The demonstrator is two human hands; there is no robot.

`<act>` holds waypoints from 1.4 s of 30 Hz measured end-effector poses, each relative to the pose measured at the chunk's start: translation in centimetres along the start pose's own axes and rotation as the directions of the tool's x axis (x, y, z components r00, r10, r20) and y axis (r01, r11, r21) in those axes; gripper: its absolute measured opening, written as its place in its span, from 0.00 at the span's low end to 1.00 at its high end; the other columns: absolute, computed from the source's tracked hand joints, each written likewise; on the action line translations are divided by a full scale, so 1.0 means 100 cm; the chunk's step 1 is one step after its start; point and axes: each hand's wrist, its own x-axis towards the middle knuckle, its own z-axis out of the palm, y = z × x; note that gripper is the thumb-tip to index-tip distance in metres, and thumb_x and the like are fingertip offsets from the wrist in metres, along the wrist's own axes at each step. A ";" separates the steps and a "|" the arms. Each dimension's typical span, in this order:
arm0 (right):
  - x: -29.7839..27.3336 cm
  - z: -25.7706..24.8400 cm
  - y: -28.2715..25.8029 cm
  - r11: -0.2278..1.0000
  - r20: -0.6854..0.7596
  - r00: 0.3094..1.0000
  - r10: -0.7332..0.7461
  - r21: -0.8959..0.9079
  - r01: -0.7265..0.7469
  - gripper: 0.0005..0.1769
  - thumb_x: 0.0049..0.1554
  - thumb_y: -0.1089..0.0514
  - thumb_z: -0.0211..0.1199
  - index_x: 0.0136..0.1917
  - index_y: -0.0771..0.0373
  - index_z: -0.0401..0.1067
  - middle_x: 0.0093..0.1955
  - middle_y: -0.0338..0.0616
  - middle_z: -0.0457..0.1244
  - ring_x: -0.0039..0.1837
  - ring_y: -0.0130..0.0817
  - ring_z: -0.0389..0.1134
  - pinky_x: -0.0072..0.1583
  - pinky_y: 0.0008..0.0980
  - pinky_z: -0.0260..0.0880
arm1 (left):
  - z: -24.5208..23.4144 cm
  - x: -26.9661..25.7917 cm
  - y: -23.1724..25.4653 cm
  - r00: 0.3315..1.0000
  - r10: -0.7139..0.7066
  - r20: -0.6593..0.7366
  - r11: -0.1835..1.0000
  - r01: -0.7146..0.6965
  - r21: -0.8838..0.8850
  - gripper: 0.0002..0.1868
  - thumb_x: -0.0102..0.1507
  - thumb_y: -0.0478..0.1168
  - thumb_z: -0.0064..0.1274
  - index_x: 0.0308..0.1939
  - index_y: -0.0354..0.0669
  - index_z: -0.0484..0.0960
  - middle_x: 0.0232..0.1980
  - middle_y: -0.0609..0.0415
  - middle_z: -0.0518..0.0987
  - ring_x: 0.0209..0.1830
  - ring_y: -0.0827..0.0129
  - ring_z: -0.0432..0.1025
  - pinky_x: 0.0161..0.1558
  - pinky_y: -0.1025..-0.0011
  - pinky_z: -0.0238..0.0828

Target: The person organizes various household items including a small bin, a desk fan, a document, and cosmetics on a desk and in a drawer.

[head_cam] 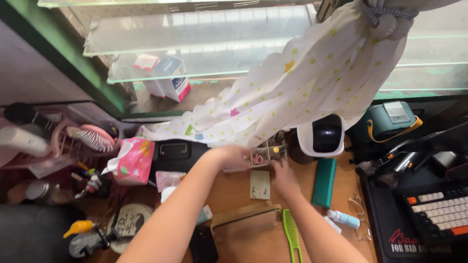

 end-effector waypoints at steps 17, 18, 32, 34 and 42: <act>-0.114 -0.041 0.023 0.970 -0.038 0.985 -0.170 0.168 0.174 0.13 0.55 0.65 0.60 0.55 0.62 0.72 0.57 0.54 0.63 0.61 0.57 0.64 0.60 0.47 0.67 | 0.043 0.063 -0.055 0.558 0.063 -0.827 0.969 -0.232 -0.083 0.14 0.61 0.34 0.49 0.50 0.44 0.83 0.58 0.38 0.78 0.57 0.44 0.73 0.56 0.57 0.70; -0.123 -0.044 0.020 0.973 0.019 0.992 -0.128 0.197 0.122 0.16 0.54 0.65 0.60 0.57 0.61 0.72 0.59 0.53 0.63 0.62 0.56 0.64 0.60 0.46 0.67 | 0.055 0.059 -0.054 0.627 -0.087 -0.774 0.965 -0.140 -0.223 0.13 0.64 0.36 0.48 0.51 0.44 0.82 0.56 0.43 0.80 0.56 0.47 0.74 0.56 0.58 0.71; -0.053 -0.165 -0.067 0.855 -0.338 0.857 -0.389 0.214 0.472 0.31 0.47 0.59 0.71 0.64 0.66 0.70 0.63 0.57 0.63 0.65 0.57 0.63 0.63 0.49 0.63 | 0.078 -0.005 0.044 0.874 -0.171 -0.454 0.973 0.222 0.061 0.15 0.58 0.44 0.61 0.48 0.48 0.83 0.48 0.50 0.82 0.53 0.54 0.75 0.52 0.52 0.68; -0.032 -0.163 -0.080 0.796 -0.274 0.805 -0.526 0.175 0.579 0.34 0.43 0.60 0.72 0.63 0.67 0.70 0.62 0.57 0.64 0.64 0.57 0.63 0.63 0.52 0.59 | 0.086 0.008 0.042 0.880 -0.162 -0.446 0.979 0.202 0.042 0.14 0.59 0.43 0.60 0.48 0.49 0.83 0.47 0.48 0.83 0.52 0.53 0.76 0.53 0.55 0.71; -0.056 -0.186 -0.009 0.670 -0.231 0.971 0.069 0.731 0.127 0.17 0.60 0.62 0.60 0.62 0.59 0.70 0.57 0.41 0.68 0.57 0.28 0.72 0.58 0.28 0.73 | 0.097 0.042 0.031 0.763 0.079 -0.641 0.994 -0.015 0.104 0.07 0.60 0.40 0.57 0.39 0.42 0.82 0.41 0.46 0.81 0.47 0.49 0.75 0.47 0.52 0.70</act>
